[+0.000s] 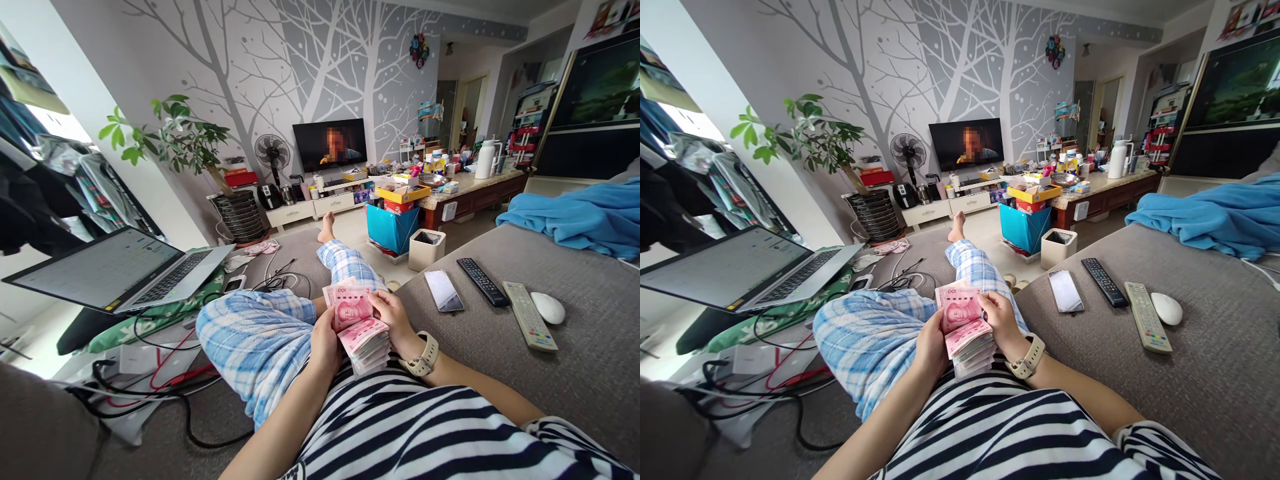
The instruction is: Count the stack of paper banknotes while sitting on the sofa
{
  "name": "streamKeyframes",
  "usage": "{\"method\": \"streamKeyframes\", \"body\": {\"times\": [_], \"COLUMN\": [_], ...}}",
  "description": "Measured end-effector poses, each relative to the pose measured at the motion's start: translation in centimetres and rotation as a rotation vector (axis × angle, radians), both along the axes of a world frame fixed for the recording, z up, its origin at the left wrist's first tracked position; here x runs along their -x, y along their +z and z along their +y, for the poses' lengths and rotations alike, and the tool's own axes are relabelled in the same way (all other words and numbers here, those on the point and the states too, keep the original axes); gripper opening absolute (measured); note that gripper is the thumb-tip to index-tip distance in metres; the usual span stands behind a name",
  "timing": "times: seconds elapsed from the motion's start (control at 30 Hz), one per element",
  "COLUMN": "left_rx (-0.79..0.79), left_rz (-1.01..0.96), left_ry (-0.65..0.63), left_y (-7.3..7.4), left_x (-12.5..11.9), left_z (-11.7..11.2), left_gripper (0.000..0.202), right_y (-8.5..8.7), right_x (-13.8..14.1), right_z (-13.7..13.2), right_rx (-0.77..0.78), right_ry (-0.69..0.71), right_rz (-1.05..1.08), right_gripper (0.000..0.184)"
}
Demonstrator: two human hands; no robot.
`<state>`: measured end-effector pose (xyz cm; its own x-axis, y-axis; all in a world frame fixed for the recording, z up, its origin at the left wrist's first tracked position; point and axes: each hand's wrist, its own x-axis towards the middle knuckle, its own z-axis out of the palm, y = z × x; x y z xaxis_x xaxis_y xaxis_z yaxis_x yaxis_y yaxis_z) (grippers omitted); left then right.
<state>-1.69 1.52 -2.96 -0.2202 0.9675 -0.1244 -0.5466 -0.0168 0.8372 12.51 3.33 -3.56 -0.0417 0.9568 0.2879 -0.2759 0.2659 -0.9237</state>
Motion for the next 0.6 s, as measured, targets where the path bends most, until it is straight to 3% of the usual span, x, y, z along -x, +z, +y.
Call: {"method": "streamKeyframes", "body": {"times": [0.6], "left_rx": [-0.027], "left_rz": [0.005], "left_ry": [-0.009], "left_y": [0.18], "left_x": [-0.02], "left_z": [-0.09], "left_gripper": [0.018], "right_y": [0.21], "right_x": [0.09], "right_z": [-0.13], "right_rx": [0.033], "right_ry": [0.011], "right_rz": [0.017], "right_gripper": [0.040]}}
